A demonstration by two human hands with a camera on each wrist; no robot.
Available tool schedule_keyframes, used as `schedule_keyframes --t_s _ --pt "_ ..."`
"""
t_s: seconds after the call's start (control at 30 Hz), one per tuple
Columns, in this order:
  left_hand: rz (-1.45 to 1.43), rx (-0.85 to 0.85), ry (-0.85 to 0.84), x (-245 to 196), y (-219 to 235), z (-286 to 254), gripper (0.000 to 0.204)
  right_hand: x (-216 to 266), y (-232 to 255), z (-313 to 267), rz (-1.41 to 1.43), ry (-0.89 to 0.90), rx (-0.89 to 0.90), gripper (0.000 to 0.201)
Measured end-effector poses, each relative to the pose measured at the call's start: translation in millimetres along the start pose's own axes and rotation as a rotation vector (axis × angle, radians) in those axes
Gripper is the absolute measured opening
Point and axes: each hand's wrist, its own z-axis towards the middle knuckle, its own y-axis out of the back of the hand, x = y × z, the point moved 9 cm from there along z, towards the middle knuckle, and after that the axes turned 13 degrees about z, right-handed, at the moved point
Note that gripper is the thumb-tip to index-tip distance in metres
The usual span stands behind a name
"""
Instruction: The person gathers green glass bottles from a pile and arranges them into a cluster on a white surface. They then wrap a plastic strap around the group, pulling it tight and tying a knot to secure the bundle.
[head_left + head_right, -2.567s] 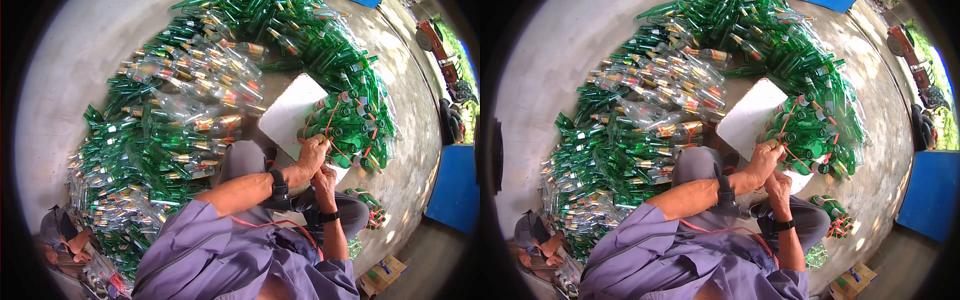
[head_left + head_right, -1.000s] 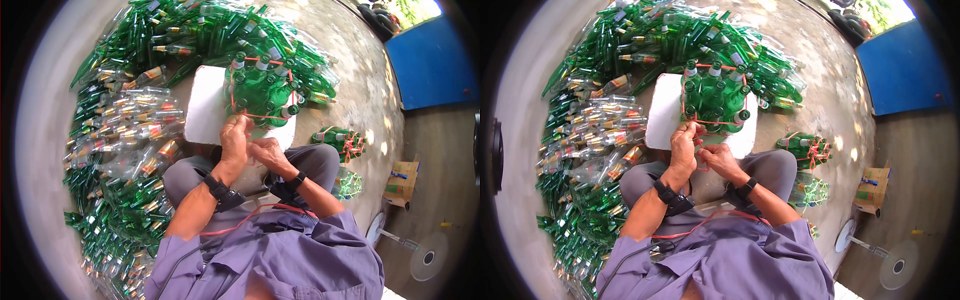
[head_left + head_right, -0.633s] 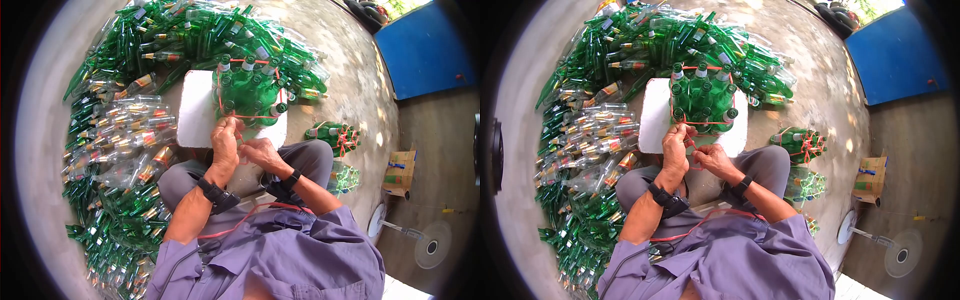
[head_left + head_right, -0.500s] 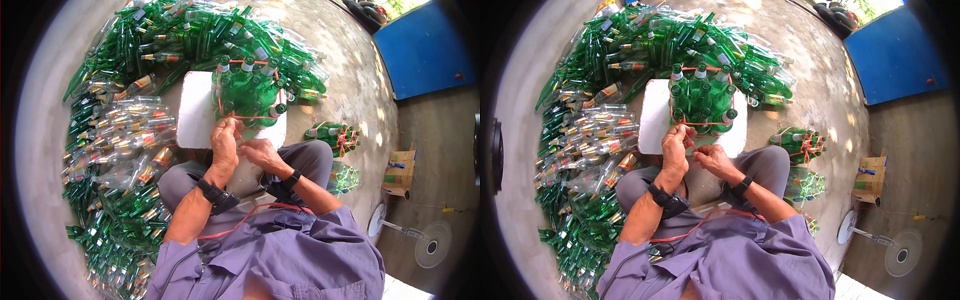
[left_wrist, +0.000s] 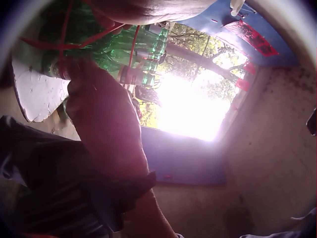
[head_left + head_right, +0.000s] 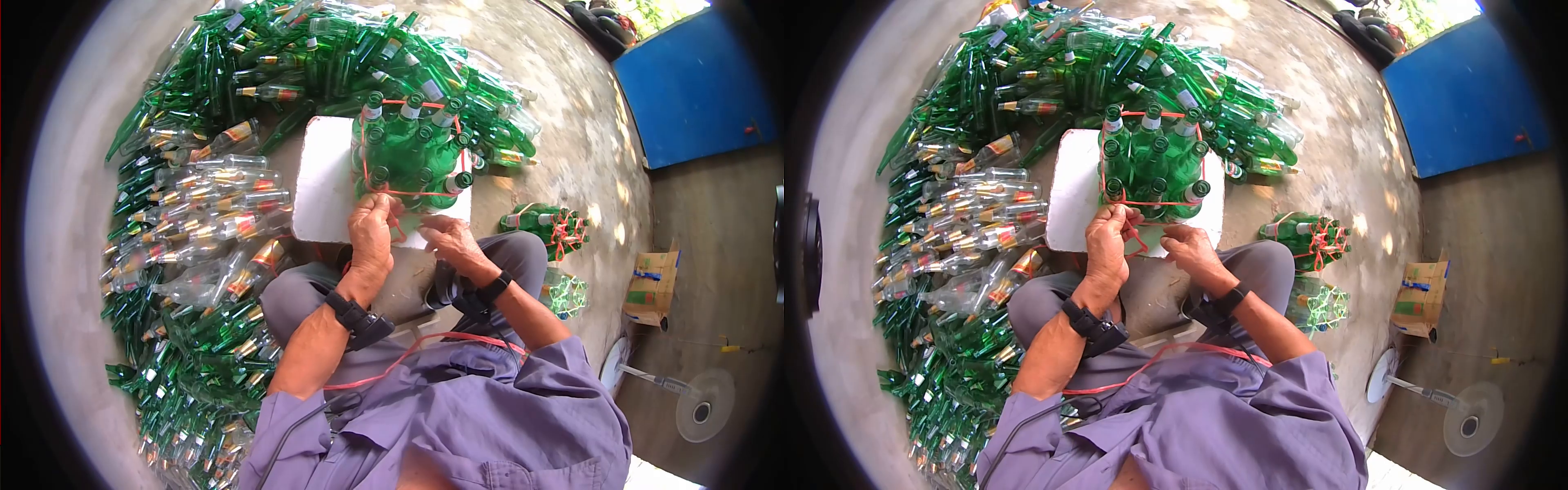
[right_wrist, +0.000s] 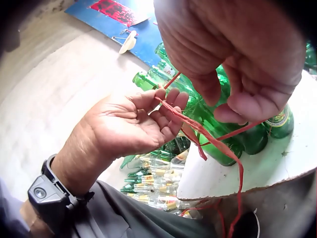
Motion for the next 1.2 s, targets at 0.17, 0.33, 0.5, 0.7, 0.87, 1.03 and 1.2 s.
schedule_keyframes --t_s 0.17,0.33,0.5,0.7,0.87,1.03,1.2 --pt "0.008 -0.002 -0.018 2 1 2 0.015 -12 16 6 0.123 -0.011 -0.047 0.041" --pt "0.039 0.012 -0.055 2 1 5 0.015 -22 32 9 0.324 -0.084 -0.122 0.045" --pt "0.048 0.025 -0.038 2 1 3 0.016 -21 35 12 0.258 -0.103 -0.128 0.042" --pt "0.061 0.018 -0.083 3 3 7 0.017 -25 38 24 0.222 -0.068 -0.212 0.033" --pt "0.048 0.005 -0.079 2 2 6 0.018 -16 38 34 0.190 -0.085 -0.210 0.051" --pt "0.108 -0.006 -0.109 6 5 11 0.018 -32 34 53 0.236 -0.151 -0.156 0.037" --pt "0.112 0.006 -0.133 7 6 13 0.017 -35 32 53 0.332 -0.128 -0.104 0.033"
